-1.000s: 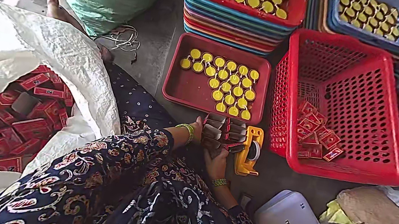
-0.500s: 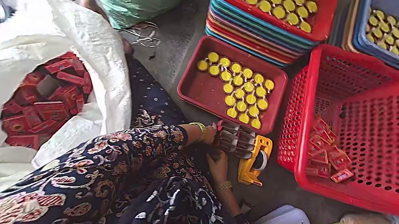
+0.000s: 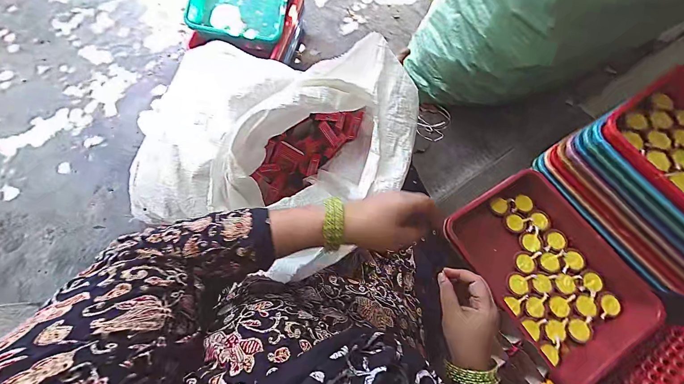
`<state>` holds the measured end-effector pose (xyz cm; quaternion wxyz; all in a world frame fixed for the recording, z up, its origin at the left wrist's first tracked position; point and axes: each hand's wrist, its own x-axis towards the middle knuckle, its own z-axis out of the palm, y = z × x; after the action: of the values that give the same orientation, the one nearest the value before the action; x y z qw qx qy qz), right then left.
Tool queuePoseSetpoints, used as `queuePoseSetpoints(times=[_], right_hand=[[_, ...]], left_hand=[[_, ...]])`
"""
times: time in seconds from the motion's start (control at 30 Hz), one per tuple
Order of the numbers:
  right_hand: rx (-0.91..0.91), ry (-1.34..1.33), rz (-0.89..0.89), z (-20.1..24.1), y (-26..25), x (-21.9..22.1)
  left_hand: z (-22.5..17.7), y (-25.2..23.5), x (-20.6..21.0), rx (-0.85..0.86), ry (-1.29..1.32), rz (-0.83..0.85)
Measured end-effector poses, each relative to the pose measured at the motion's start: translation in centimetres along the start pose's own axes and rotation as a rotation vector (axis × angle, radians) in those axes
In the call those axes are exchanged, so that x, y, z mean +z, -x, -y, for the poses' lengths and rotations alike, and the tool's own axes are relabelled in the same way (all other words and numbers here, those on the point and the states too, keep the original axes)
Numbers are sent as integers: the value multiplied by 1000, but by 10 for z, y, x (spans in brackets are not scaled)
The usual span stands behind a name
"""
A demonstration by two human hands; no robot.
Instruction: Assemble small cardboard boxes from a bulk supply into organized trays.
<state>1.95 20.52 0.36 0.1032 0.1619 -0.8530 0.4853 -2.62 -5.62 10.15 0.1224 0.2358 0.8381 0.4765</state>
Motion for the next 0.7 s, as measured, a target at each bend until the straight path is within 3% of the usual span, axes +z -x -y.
queuePoseSetpoints(times=[0.07,0.13,0.23,0.33,0.43,0.47,0.53,0.6,0.67,0.7], right_hand=[[-136,-56,69,17,-33,25],[-188,-107,168,36,-64,56],[-100,-141,426,59,-109,111],[53,-97,685,70,-156,175],[107,101,779,70,-197,236],[132,185,803,68,-210,255],[165,327,818,61,-230,286],[171,429,798,49,-243,312],[140,499,820,46,-251,327],[92,529,858,46,-253,331]], left_hand=[[40,28,-42,-217,-52,-207],[85,53,-74,-488,-157,-295],[146,79,-92,-836,-266,-277],[168,83,-83,-1047,-396,-289],[195,84,-66,-1066,-418,-457],[202,86,-64,-1072,-436,-467],[204,85,-72,-1130,-367,-336],[223,79,-66,-1042,-238,-468],[200,72,-79,-1014,-35,-359],[183,69,-86,-1008,-70,-300]])
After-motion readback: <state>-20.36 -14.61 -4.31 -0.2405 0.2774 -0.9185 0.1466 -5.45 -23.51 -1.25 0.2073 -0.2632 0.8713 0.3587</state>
